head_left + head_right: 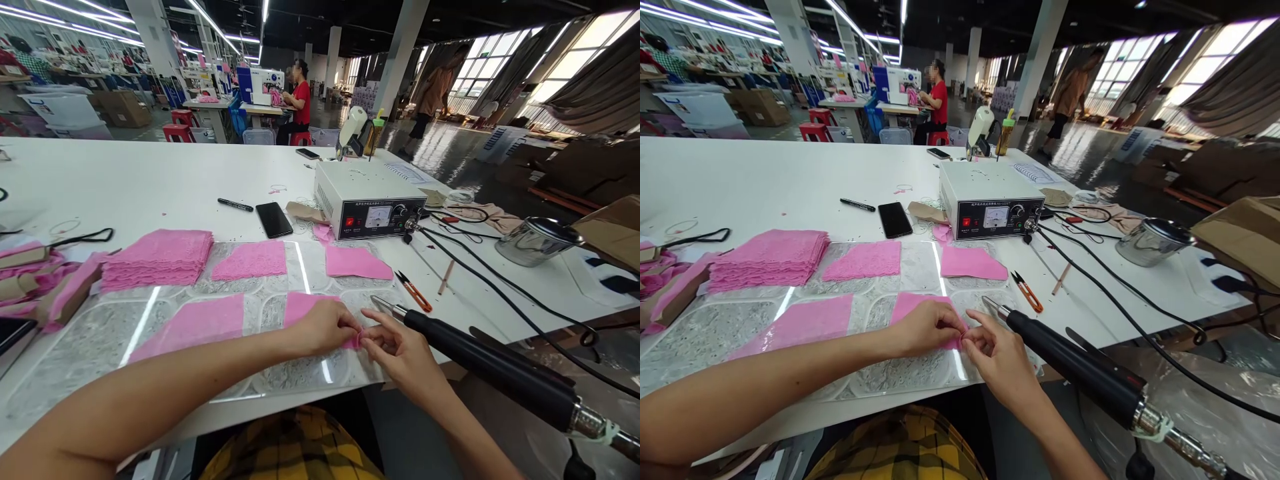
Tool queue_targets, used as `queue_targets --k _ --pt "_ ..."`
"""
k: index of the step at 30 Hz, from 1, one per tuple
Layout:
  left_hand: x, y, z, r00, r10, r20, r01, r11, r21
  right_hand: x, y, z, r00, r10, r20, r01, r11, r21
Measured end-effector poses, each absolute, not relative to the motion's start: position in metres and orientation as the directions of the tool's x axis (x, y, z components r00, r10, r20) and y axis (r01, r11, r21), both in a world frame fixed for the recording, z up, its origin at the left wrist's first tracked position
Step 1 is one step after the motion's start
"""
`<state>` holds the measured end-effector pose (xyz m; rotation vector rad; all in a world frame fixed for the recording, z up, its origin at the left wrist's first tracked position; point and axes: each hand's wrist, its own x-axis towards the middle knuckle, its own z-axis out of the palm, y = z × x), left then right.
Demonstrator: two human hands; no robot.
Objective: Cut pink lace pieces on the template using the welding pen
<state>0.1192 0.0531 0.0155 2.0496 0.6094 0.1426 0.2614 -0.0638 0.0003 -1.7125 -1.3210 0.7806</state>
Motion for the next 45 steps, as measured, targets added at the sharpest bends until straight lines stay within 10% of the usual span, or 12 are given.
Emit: queue_targets --k 30,45 --pt "0.121 0.055 0.018 0.809 0.544 -0.223 0.461 -0.351 0.815 0.259 -0.066 -0.009 0.272 0.948 0.163 0.643 -0.053 -0.764" --pt "0.092 0.068 0.038 0.672 0.641 -0.371 0.345 0.172 0.923 0.257 -0.075 -0.013 0.118 0.906 0.406 0.891 0.083 -0.445"
